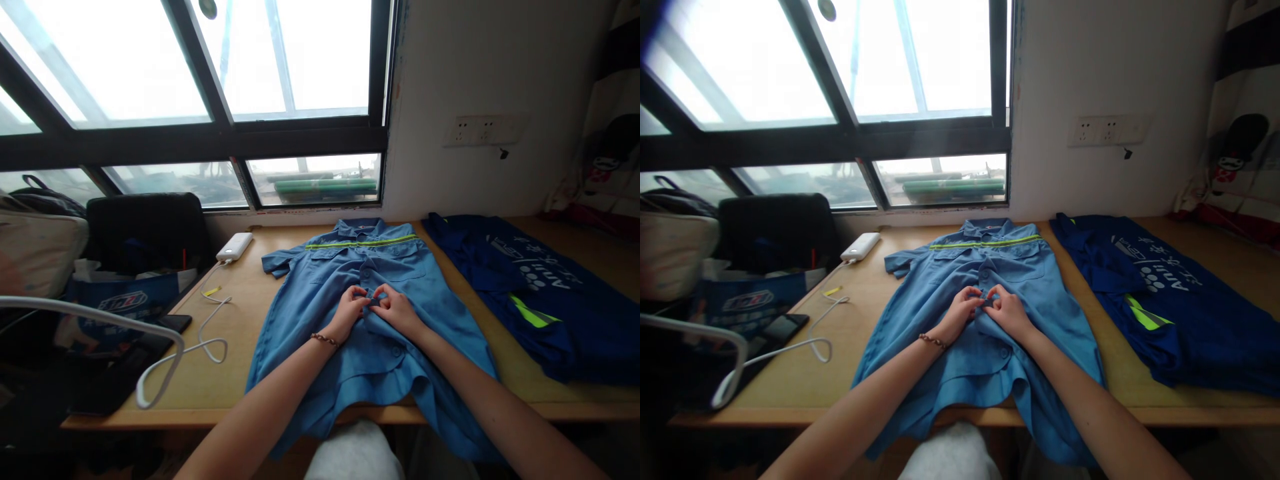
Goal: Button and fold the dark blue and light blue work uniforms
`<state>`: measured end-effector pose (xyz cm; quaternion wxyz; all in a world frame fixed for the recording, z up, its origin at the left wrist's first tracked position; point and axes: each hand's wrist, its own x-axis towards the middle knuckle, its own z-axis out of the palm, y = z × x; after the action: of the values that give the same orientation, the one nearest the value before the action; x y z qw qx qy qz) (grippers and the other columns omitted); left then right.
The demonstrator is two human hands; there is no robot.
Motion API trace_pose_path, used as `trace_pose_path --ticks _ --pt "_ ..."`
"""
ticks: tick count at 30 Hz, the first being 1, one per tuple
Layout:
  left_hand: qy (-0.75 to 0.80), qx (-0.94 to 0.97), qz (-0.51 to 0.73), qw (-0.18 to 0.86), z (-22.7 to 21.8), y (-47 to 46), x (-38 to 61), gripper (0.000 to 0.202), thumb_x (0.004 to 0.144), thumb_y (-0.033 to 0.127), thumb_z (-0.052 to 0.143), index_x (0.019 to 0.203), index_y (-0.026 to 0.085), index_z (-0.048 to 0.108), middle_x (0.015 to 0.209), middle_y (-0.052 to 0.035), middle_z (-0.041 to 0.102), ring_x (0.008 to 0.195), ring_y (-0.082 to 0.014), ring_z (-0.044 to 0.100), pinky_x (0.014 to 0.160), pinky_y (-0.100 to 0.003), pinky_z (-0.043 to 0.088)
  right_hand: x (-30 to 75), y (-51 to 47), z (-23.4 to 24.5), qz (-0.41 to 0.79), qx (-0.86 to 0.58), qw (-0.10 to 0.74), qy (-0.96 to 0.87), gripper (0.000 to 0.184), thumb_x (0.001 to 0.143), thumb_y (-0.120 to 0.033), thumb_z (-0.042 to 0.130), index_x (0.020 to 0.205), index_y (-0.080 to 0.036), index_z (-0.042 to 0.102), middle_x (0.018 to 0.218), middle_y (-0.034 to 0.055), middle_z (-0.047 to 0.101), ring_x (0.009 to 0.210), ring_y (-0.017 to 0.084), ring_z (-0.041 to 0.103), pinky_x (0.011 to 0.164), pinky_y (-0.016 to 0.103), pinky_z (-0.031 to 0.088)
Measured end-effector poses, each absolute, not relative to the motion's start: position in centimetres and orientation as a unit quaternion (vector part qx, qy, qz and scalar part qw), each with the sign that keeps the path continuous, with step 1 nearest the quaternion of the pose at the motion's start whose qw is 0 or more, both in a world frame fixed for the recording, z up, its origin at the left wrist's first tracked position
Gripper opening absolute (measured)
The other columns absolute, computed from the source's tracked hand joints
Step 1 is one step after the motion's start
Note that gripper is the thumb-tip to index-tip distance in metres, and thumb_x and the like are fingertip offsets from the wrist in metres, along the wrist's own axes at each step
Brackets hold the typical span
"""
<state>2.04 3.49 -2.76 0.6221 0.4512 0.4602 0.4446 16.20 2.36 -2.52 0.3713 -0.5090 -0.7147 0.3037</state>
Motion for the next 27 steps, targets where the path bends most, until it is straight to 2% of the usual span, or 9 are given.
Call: trace_pose_path --ticks 16,27 --pt "0.419 0.474 0.472 0.614 -2.63 3.29 2.12 0.03 0.059 0.02 0.062 0.082 0.017 0.043 0.052 0.0076 0.042 0.041 -0.003 0.034 0.042 -0.016 0.025 16.25 2.26 -2.49 0.347 -0.465 0.376 -0.722 0.024 0.068 -0.023 0.056 0.09 -0.019 0.047 0.043 -0.0115 0.037 0.039 0.007 0.036 0.042 0.017 0.027" --pt "0.414 0.461 0.489 0.615 -2.78 3.22 2.11 0.03 0.058 0.016 0.06 0.081 0.018 0.042 0.052 0.0079 0.041 0.042 -0.0035 0.036 0.042 -0.015 0.025 16.36 1.96 -2.04 0.296 -0.461 0.371 -0.75 0.03 0.07 -0.027 0.057 0.098 -0.019 0.049 0.048 -0.0089 0.044 0.044 0.008 0.042 0.045 0.019 0.032"
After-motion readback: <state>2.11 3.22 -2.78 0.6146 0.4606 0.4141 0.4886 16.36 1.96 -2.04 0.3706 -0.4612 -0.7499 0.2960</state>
